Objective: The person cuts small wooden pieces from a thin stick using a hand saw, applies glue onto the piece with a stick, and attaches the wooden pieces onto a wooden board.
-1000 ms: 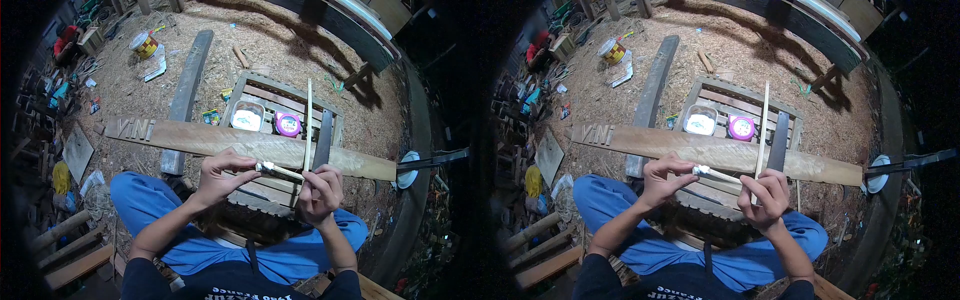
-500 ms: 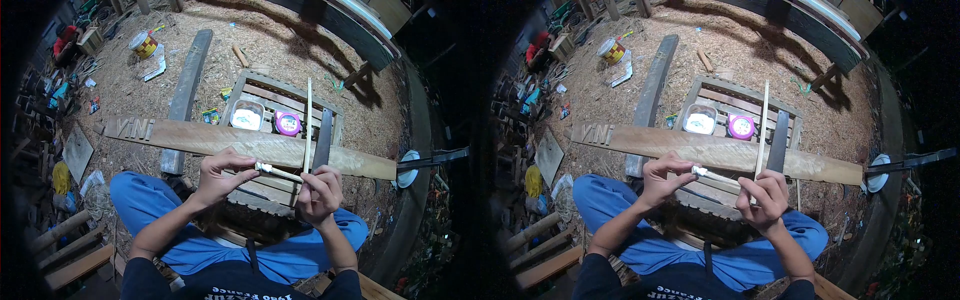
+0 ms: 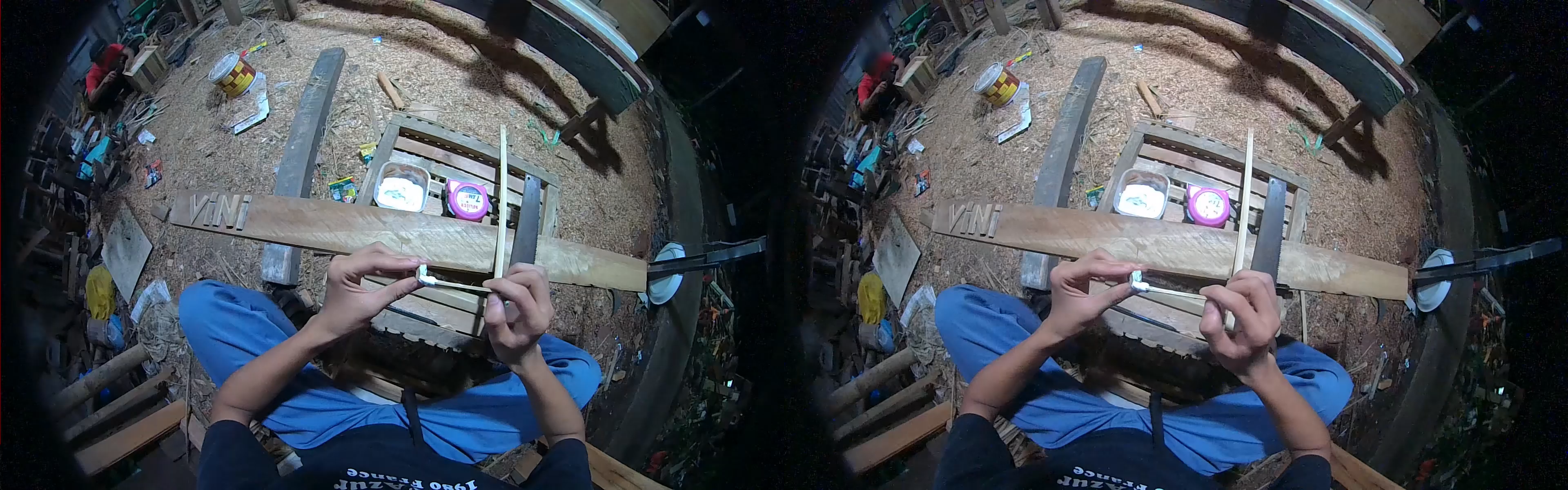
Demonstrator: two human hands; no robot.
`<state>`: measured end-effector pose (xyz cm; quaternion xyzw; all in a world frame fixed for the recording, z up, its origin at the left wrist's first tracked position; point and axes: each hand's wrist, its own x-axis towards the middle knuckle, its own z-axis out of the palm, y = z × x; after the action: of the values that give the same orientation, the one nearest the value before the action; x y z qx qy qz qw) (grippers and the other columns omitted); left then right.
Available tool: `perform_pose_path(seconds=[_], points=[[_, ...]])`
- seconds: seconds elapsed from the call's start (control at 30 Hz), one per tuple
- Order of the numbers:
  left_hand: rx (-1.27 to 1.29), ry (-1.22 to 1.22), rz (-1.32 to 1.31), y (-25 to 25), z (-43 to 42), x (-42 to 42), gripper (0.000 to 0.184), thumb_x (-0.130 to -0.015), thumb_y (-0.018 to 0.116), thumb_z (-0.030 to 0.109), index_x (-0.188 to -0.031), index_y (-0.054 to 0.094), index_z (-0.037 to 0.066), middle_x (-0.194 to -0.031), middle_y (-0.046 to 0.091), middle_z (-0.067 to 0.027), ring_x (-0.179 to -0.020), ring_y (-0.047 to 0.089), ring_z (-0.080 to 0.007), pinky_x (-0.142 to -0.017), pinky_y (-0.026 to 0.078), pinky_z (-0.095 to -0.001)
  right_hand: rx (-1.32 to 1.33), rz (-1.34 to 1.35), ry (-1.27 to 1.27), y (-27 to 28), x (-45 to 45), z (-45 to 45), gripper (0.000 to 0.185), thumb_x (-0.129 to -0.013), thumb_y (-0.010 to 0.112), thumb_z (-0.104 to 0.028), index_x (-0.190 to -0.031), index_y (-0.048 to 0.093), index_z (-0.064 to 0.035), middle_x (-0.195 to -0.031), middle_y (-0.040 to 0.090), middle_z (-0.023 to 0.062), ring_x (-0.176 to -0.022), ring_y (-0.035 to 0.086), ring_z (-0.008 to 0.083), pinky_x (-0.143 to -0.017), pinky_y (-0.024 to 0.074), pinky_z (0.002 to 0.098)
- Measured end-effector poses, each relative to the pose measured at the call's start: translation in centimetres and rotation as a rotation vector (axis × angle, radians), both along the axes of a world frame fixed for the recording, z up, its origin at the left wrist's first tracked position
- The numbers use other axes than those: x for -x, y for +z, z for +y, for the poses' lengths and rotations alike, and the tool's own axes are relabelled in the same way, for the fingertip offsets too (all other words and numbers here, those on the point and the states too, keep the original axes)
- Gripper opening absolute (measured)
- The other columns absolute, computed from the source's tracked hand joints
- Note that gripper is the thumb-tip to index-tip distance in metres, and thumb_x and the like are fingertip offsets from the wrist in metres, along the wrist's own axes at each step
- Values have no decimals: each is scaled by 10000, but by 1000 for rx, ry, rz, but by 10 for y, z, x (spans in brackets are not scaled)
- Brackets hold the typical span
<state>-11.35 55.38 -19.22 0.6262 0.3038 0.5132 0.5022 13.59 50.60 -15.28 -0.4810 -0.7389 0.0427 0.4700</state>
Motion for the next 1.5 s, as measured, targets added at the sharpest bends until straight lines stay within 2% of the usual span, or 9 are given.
perform_pose_path(seconds=[0.27, 0.37, 0.43, 0.53, 0.87, 1.07, 1.13, 1.27, 1.5], points=[[-14, -5, 3, -2, 0, -1, 296, -829, 834, -38, -1110, 800, 46, -1066, 796, -108, -966, 755, -176, -859, 599, -287, 175, 108, 34, 1, -1, 2, 95, -834, 675, -56, -911, 706, -10, -813, 585, 90, -795, 560, 258, -734, 471, 368], [-5, -2, 22, 3, 2, 0, 286, -804, 855, -17, -1075, 813, 63, -1039, 804, -79, -958, 726, -167, -862, 581, -296, 226, 106, 59, 2, -3, 3, 81, -847, 669, -53, -901, 693, 1, -813, 586, 88, -777, 545, 239, -713, 461, 355], [-166, 60, 117, 1, 5, 2, 276, -784, 874, 10, -1047, 822, 75, -1021, 805, -53, -955, 686, -162, -876, 556, -304, 300, 198, 28, 6, -2, 2, 82, -864, 674, -67, -898, 685, 6, -813, 589, 92, -763, 540, 219, -681, 452, 346], [-81, 60, 97, -2, 2, 3, 282, -773, 886, 31, -1043, 823, 82, -1018, 805, -46, -960, 663, -161, -888, 537, -309, 322, 182, 47, -1, -1, 3, 86, -873, 680, -77, -894, 683, 7, -810, 590, 91, -745, 534, 206, -648, 440, 337], [-42, 48, 90, 0, -1, 1, 284, -801, 860, -4, -1072, 811, 64, -1022, 784, -62, -973, 686, -147, -859, 576, -283, 363, 205, 62, -1, -1, 0, 124, -902, 685, -118, -899, 689, 6, -795, 595, 84, -726, 531, 191, -607, 418, 315], [65, 58, -30, -1, -3, 0, 285, -807, 850, -24, -1074, 810, 65, -1027, 785, -77, -971, 710, -158, -850, 587, -294, 466, 258, 19, 2, -4, -2, 149, -933, 676, -133, -914, 691, 13, -798, 588, 69, -691, 530, 146, -601, 425, 288], [-95, 52, 54, -3, 0, 2, 284, -800, 854, -25, -1067, 811, 62, -1031, 794, -82, -965, 709, -161, -846, 587, -295, 512, 292, 31, 3, 0, -3, 158, -937, 682, -139, -930, 698, 18, -797, 578, 60, -673, 527, 130, -602, 429, 276], [-74, 58, 49, -1, -1, 1, 274, -778, 856, -54, -1030, 796, 37, -1022, 809, -107, -958, 677, -172, -852, 557, -309, 528, 311, 36, 2, -4, -3, 156, -936, 685, -137, -944, 708, 18, -803, 573, 58, -677, 533, 128, -595, 429, 276], [-105, 69, 70, 0, -1, 1, 283, -790, 863, -19, -1056, 816, 63, -1038, 805, -81, -954, 697, -157, -845, 577, -288, 553, 286, 36, 3, -4, -2, 147, -933, 689, -119, -938, 705, 26, -822, 582, 68, -697, 550, 130, -606, 441, 278]])
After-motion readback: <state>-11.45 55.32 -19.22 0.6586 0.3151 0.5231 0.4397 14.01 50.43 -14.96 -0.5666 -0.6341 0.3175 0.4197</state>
